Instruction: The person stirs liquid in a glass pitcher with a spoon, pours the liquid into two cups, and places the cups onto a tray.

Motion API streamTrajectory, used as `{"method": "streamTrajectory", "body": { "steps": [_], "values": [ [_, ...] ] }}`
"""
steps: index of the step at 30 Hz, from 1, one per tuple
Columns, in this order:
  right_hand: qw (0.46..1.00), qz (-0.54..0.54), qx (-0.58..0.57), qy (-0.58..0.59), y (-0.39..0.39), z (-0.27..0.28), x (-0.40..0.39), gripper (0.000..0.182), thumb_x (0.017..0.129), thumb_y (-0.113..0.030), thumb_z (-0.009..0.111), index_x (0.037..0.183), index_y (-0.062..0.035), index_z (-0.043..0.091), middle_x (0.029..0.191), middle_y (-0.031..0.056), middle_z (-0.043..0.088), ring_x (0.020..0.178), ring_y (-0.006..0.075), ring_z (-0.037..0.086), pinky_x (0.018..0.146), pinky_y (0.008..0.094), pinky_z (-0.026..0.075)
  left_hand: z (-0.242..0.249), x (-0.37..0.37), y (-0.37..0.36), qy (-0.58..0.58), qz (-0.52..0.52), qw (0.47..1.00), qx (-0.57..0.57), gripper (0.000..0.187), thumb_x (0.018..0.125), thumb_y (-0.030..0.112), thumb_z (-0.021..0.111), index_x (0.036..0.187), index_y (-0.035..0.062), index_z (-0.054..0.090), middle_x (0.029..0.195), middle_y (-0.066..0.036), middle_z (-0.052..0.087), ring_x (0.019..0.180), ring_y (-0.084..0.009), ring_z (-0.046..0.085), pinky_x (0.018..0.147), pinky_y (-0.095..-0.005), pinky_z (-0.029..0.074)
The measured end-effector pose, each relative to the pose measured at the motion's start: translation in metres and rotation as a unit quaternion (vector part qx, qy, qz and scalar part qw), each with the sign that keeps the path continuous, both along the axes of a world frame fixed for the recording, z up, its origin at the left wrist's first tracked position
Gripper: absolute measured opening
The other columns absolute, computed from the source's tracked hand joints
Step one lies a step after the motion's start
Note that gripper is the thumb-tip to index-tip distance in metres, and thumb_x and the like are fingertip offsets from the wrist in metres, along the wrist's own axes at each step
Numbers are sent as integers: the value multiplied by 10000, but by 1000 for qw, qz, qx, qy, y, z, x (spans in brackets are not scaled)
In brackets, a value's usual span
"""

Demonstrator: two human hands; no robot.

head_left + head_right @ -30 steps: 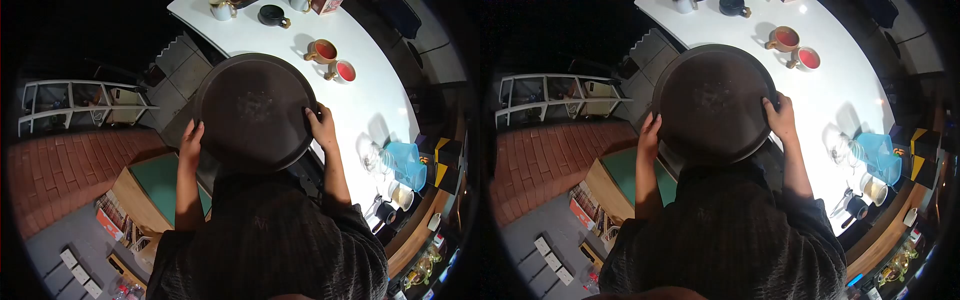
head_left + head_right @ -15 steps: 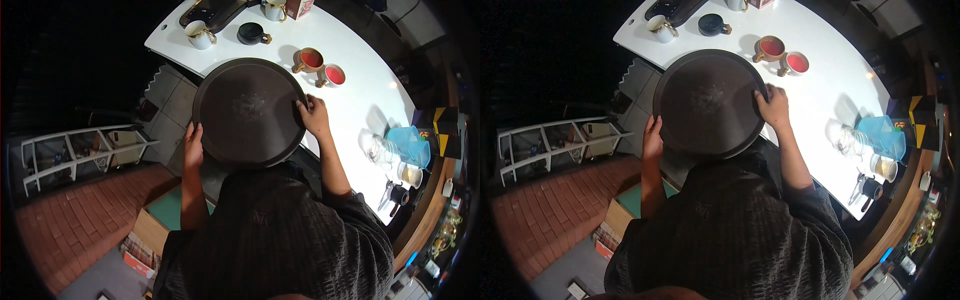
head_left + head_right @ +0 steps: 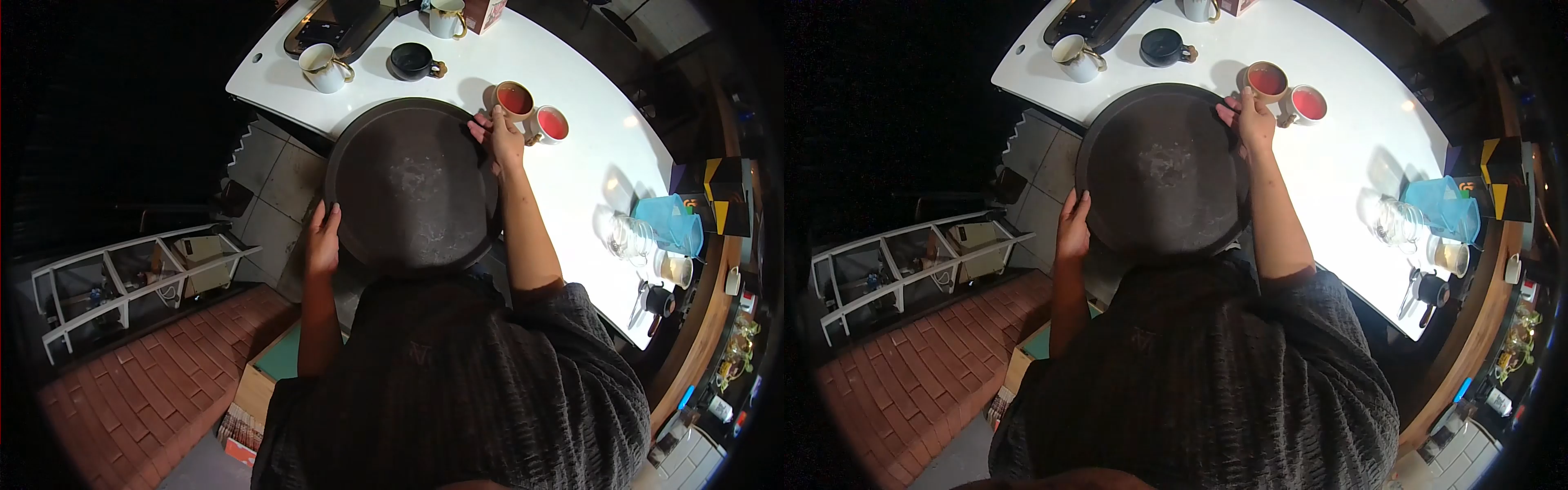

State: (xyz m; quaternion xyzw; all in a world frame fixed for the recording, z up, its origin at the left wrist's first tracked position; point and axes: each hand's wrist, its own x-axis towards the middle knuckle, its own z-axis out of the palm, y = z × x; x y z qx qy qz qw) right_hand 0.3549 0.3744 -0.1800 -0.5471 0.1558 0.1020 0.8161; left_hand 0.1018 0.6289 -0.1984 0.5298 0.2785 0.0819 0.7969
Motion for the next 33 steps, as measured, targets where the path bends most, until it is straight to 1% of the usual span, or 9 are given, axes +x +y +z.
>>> {"method": "streamTrajectory", "body": {
  "steps": [4,7,11,14,15,17,20,24,33],
  "values": [
    [999,-19,23,-20,3,-14,13,421,989,-264,495,1073,147,511,992,246,633,824,298,691,733,332,605,-2,-4,-1,21,9,1000,15,415,954,133,560,1332,-14,472,1253,-70,560,1115,-138,523,961,-272,402],
    [999,7,18,-27,-4,-16,17,400,986,-282,508,1084,106,515,1034,246,607,909,315,664,802,357,583,5,-7,-6,18,10,1000,7,398,923,98,581,1299,-6,502,1201,-64,583,1070,-139,548,914,-275,432],
    [998,45,-17,-45,-14,-4,16,387,987,-268,507,1079,108,517,1001,246,616,894,314,668,807,364,583,-7,-16,-2,35,-3,999,-21,398,902,72,588,1285,-4,509,1164,-65,595,1055,-144,561,849,-289,472],
    [993,88,-58,-53,-21,16,11,396,990,-286,501,1071,101,529,955,217,634,852,281,675,788,352,581,-21,-24,5,70,22,994,-77,414,911,79,579,1301,-17,477,1188,-83,585,1086,-157,558,838,-303,486],
    [989,109,-80,-64,-22,28,6,406,996,-292,487,1035,108,546,915,201,643,803,251,674,734,326,579,-20,-25,2,69,23,994,-77,414,911,79,579,1301,-17,477,1188,-83,585,1086,-157,558,838,-303,486],
    [984,130,-101,-75,-24,35,1,423,1002,-298,473,999,115,563,876,185,652,755,221,673,681,299,576,-3,-20,-13,51,17,992,-116,504,923,98,584,1369,-33,391,1229,-106,561,1113,-181,555,860,-334,490],
    [973,191,-104,-82,-28,40,-6,394,997,-316,490,965,63,592,805,111,635,668,163,630,633,267,539,-6,-15,-29,57,39,993,-97,595,930,120,596,1425,-37,304,1269,-125,534,1122,-204,555,886,-366,486],
    [958,247,-127,-76,-27,40,-13,384,998,-312,491,939,53,596,786,101,630,660,143,617,624,263,525,-11,-7,-43,35,37,994,-96,646,928,119,604,1450,-31,255,1283,-125,526,1131,-209,550,908,-390,482],
    [936,314,-153,-49,-16,20,-21,389,1002,-314,478,906,44,597,743,75,609,629,123,588,595,256,497,-16,-1,-53,93,22,995,-29,668,924,122,611,1456,-30,238,1276,-118,538,1116,-187,553,905,-350,462]
  ]
}}
